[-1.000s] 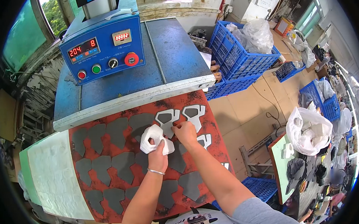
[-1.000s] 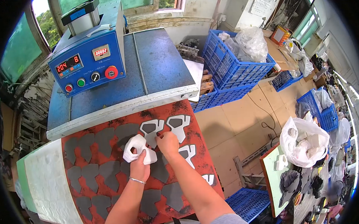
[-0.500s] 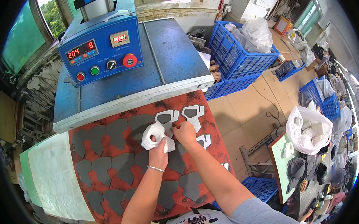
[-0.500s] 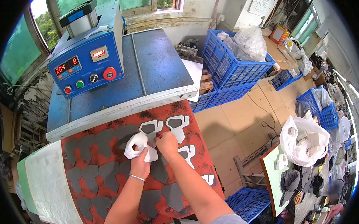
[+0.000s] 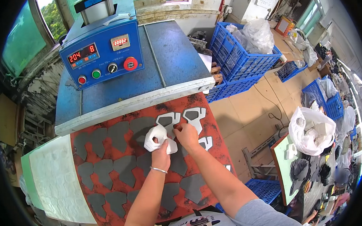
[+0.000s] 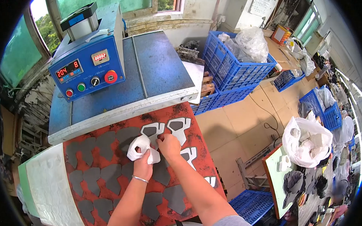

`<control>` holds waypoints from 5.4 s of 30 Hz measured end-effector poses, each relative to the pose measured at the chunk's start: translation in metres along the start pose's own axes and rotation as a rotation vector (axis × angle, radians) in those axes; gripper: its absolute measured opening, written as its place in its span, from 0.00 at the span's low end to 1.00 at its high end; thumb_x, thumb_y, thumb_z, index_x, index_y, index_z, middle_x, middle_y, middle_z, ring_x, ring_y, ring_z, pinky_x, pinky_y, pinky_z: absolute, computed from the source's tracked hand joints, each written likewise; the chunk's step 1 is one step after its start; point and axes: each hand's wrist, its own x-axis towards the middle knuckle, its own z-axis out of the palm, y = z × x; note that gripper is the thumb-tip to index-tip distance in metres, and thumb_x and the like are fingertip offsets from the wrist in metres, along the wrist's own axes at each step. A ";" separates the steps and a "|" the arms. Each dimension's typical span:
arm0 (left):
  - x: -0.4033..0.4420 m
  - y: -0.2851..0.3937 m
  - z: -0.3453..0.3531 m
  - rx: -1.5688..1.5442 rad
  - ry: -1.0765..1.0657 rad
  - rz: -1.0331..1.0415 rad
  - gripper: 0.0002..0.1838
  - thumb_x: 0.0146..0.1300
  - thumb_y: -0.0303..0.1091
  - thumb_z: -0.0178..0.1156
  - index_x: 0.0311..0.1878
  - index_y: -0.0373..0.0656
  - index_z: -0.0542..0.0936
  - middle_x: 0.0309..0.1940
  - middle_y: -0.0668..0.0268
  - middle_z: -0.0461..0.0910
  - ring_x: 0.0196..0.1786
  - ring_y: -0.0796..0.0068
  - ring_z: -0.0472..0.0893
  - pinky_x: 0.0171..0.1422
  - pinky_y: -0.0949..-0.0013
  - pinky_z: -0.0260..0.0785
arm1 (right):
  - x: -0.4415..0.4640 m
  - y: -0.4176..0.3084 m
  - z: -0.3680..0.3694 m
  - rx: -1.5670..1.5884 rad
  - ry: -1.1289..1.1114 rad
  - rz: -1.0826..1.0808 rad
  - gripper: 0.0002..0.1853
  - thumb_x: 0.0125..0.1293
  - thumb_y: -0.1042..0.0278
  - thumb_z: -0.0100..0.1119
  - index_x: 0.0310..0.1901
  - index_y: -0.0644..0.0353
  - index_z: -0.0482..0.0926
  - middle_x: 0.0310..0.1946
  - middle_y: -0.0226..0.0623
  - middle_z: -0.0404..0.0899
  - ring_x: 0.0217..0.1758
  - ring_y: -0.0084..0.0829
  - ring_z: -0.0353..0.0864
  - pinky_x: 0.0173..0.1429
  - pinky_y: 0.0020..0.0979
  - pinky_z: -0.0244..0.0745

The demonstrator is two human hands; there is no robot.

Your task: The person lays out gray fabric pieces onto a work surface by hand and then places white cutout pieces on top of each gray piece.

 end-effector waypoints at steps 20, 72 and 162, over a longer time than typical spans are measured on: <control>-0.099 0.014 0.005 -0.033 -0.099 0.077 0.24 0.70 0.27 0.48 0.68 0.44 0.62 0.57 0.61 0.72 0.61 0.65 0.71 0.68 0.60 0.62 | -0.119 0.000 -0.047 0.214 -0.103 -0.402 0.09 0.60 0.65 0.63 0.38 0.60 0.85 0.31 0.39 0.81 0.30 0.40 0.81 0.36 0.35 0.75; -0.109 -0.002 -0.053 0.182 -0.173 -0.178 0.26 0.70 0.26 0.46 0.70 0.42 0.58 0.61 0.60 0.69 0.64 0.66 0.71 0.67 0.65 0.62 | -0.134 0.030 -0.010 0.072 -0.007 0.306 0.13 0.56 0.59 0.64 0.28 0.64 0.85 0.20 0.40 0.83 0.24 0.32 0.83 0.36 0.32 0.78; -0.205 -0.011 -0.060 0.198 -0.368 -0.354 0.30 0.67 0.19 0.47 0.72 0.46 0.56 0.64 0.63 0.65 0.69 0.66 0.65 0.72 0.56 0.59 | -0.272 0.084 -0.037 0.563 0.045 0.582 0.13 0.60 0.63 0.64 0.33 0.68 0.82 0.21 0.35 0.81 0.20 0.20 0.78 0.23 0.23 0.75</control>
